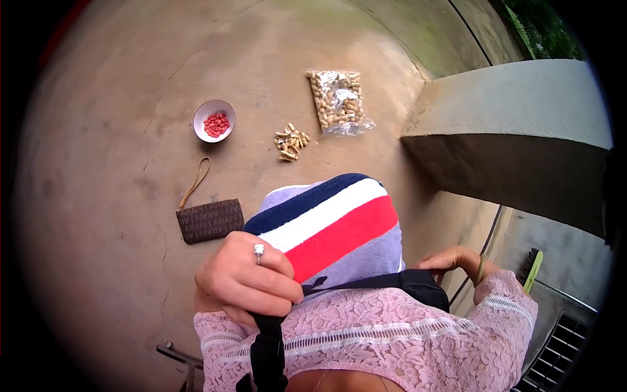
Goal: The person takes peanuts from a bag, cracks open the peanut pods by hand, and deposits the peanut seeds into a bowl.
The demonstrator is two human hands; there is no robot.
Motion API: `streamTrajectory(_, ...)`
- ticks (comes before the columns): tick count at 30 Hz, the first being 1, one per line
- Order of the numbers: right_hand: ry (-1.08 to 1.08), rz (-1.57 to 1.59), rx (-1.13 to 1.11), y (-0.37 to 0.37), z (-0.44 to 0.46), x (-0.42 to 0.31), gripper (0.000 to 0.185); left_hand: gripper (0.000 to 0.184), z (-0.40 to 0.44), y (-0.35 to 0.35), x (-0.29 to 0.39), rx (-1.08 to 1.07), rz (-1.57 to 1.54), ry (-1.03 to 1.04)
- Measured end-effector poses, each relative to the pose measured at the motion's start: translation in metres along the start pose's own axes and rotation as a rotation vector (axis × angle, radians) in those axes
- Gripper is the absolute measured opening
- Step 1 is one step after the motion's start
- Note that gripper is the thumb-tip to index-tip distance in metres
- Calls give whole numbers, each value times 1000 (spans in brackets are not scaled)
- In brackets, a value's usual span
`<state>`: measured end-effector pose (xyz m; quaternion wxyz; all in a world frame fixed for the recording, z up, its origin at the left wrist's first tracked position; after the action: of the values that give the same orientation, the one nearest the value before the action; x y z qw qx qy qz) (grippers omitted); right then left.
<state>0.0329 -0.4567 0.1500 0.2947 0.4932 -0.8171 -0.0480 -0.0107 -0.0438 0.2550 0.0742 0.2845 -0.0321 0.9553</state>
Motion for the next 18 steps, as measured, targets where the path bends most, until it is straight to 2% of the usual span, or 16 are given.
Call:
streamTrajectory(2,18,116,-44,-7,13,30,51,26,7,8,-20,-110,-11,-177)
streamTrajectory(3,-17,197,-89,0,10,38,51,31,15,16,-27,-216,-59,-170)
streamTrajectory(4,-53,280,-129,9,7,44,50,23,14,26,-33,-257,-20,-178)
streamTrajectory(6,91,525,-253,-2,34,112,45,14,28,50,-38,-392,36,-177)
streamTrajectory(8,149,598,-318,11,34,144,43,18,40,73,-29,-553,108,-113)
streamTrajectory(10,180,591,-390,33,35,155,42,17,44,94,-19,-602,83,-44)
streamTrajectory(13,210,498,-480,57,42,149,40,11,45,94,-20,-595,1,-85)
streamTrajectory(16,216,314,-522,53,48,123,39,17,33,92,-19,-627,-27,-54)
streamTrajectory(18,214,114,-426,18,54,91,39,39,35,80,-18,-560,52,-63)
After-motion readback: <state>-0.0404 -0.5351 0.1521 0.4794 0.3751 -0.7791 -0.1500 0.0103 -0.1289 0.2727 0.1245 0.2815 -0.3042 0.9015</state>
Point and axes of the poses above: each hand's wrist, its own z-axis towards the middle knuckle, its own y-axis out of the palm, x = y × z, the point moved 8 cm from there along z, towards the middle knuckle, and after that the axes turned 11 degrees about z, right-handed, at the moved point
